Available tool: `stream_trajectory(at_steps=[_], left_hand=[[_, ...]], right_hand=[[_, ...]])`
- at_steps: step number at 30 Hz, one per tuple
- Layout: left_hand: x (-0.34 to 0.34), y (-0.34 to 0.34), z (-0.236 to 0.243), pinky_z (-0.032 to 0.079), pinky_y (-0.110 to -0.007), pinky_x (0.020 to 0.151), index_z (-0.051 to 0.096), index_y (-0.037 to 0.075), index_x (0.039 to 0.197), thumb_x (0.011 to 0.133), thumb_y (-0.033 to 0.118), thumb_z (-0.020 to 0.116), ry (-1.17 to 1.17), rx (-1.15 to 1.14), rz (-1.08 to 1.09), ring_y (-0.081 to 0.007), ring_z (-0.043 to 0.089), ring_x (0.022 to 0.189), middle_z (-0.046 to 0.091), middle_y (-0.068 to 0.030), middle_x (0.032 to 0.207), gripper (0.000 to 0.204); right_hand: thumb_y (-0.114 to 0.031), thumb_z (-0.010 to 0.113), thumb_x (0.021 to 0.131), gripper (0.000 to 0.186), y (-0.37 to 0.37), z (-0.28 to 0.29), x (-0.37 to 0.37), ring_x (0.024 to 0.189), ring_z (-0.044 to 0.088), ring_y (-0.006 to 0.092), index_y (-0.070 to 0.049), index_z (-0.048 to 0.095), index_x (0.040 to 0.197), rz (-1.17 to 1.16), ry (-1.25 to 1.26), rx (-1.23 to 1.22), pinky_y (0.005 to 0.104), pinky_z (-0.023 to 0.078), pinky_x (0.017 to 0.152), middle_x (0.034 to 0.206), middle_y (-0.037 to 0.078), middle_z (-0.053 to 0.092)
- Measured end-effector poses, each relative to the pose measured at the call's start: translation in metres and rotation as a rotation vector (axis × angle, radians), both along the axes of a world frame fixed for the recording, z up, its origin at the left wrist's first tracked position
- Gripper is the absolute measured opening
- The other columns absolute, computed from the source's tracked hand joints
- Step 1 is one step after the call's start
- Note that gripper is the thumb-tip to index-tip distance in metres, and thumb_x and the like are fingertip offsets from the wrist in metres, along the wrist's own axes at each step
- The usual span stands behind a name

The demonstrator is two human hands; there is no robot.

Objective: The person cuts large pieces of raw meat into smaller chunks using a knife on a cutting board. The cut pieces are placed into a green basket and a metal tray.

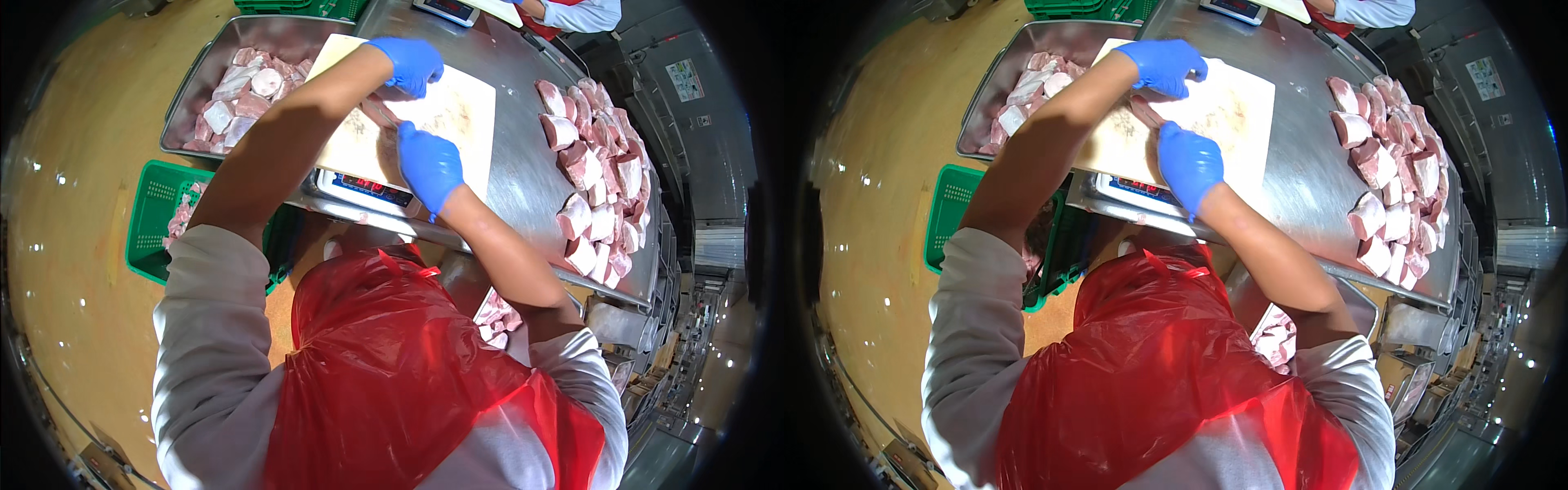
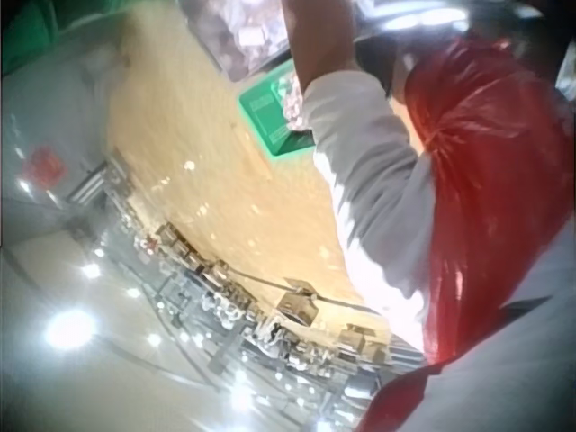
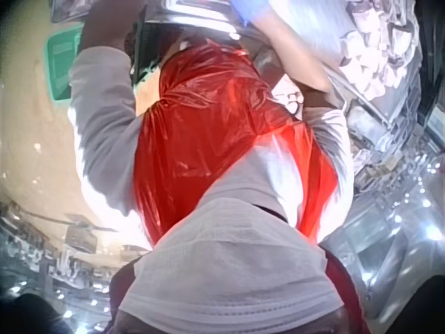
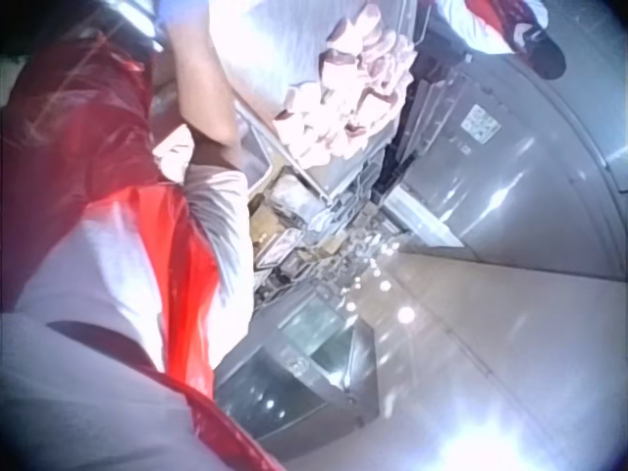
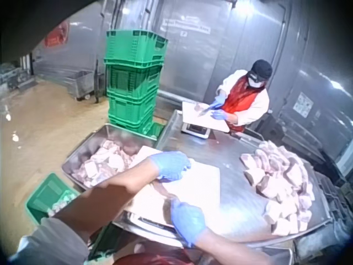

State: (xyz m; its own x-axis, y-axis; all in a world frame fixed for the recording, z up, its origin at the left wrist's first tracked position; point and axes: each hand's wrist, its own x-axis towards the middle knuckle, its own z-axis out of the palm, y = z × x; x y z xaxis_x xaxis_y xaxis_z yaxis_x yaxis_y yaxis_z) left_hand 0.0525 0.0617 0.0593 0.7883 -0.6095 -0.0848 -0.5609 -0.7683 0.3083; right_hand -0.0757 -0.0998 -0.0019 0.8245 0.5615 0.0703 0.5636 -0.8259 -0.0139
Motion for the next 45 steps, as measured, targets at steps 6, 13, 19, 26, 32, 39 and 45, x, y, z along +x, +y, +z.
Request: stream_trajectory(at_steps=[6, 13, 19, 26, 32, 39, 45], left_hand=[[0.003, -0.009, -0.012, 0.055, -0.043, 0.084, 0.064, 0.009, 0.118, 0.064, 0.005, 0.08, 0.043, 0.102, 0.033, -0.0368, 0.066, 0.105, 0.063, -0.0172, 0.119, 0.056], [0.001, -0.004, -0.018, 0.056, -0.041, 0.084, 0.064, 0.006, 0.12, 0.069, 0.003, 0.076, 0.024, 0.065, 0.053, -0.0346, 0.066, 0.108, 0.063, -0.0164, 0.123, 0.053], [-0.056, 0.066, -0.047, 0.055, -0.035, 0.084, 0.068, 0.001, 0.11, 0.086, 0.004, 0.067, -0.451, -0.945, 0.341, -0.0276, 0.068, 0.1, 0.069, -0.0145, 0.111, 0.024], [-0.193, 0.061, -0.073, 0.034, -0.053, 0.112, 0.074, 0.023, 0.12, 0.098, 0.029, 0.06, -0.932, -0.381, 0.46, -0.0332, 0.044, 0.136, 0.05, -0.0091, 0.147, 0.026], [-0.265, 0.171, -0.091, 0.024, -0.057, 0.119, 0.071, 0.029, 0.13, 0.102, 0.042, 0.053, -1.207, 0.0, 0.469, -0.0365, 0.032, 0.146, 0.047, -0.0091, 0.153, 0.036], [-0.338, 0.297, -0.235, 0.039, -0.051, 0.109, 0.067, 0.004, 0.097, 0.1, 0.025, 0.056, -0.612, -0.003, 1.276, -0.0423, 0.051, 0.125, 0.059, -0.0226, 0.135, 0.025], [-0.277, 0.255, -0.211, 0.05, -0.046, 0.098, 0.053, -0.002, 0.138, 0.1, 0.023, 0.062, -0.446, -0.225, 1.344, -0.0353, 0.064, 0.115, 0.061, -0.0237, 0.134, 0.047]], right_hand=[[-0.013, 0.05, 0.096, 0.019, 0.027, -0.004, 0.021, 0.071, 0.071, 0.0386, 0.002, 0.053, 0.106, 0.003, 0.038, 0.005, 0.0488, 0.056, 0.062, 0.08, 0.023, 0.07], [-0.017, 0.051, 0.097, 0.021, -0.049, -0.002, -0.003, 0.073, 0.072, 0.0367, 0.002, 0.053, 0.107, 0.044, 0.127, -0.27, 0.0472, 0.057, 0.063, 0.079, 0.021, 0.071], [-0.02, 0.053, 0.101, 0.019, -0.107, 0.032, -0.036, 0.065, 0.068, 0.0382, -0.002, 0.055, 0.107, -0.006, 0.248, -0.2, 0.0476, 0.052, 0.058, 0.072, 0.022, 0.067], [-0.021, 0.052, 0.1, 0.02, -0.03, 0.054, -0.047, 0.079, 0.066, 0.0464, -0.004, 0.06, 0.108, 0.043, 0.692, 0.286, 0.051, 0.052, 0.071, 0.085, 0.026, 0.066], [-0.017, 0.054, 0.096, 0.016, 0.029, 0.079, -0.083, 0.071, 0.067, 0.0437, -0.001, 0.058, 0.099, 0.381, 0.676, 0.112, 0.0526, 0.053, 0.063, 0.078, 0.025, 0.066], [-0.019, 0.054, 0.098, 0.02, -0.024, 0.068, -0.076, 0.068, 0.066, 0.0411, -0.003, 0.053, 0.108, 0.396, 0.525, 0.077, 0.0521, 0.052, 0.061, 0.074, 0.02, 0.066], [-0.019, 0.062, 0.099, 0.019, -0.079, 0.056, -0.026, 0.071, 0.063, 0.0484, -0.001, 0.062, 0.104, -0.346, 0.376, 0.413, 0.0536, 0.047, 0.06, 0.077, 0.029, 0.063]])
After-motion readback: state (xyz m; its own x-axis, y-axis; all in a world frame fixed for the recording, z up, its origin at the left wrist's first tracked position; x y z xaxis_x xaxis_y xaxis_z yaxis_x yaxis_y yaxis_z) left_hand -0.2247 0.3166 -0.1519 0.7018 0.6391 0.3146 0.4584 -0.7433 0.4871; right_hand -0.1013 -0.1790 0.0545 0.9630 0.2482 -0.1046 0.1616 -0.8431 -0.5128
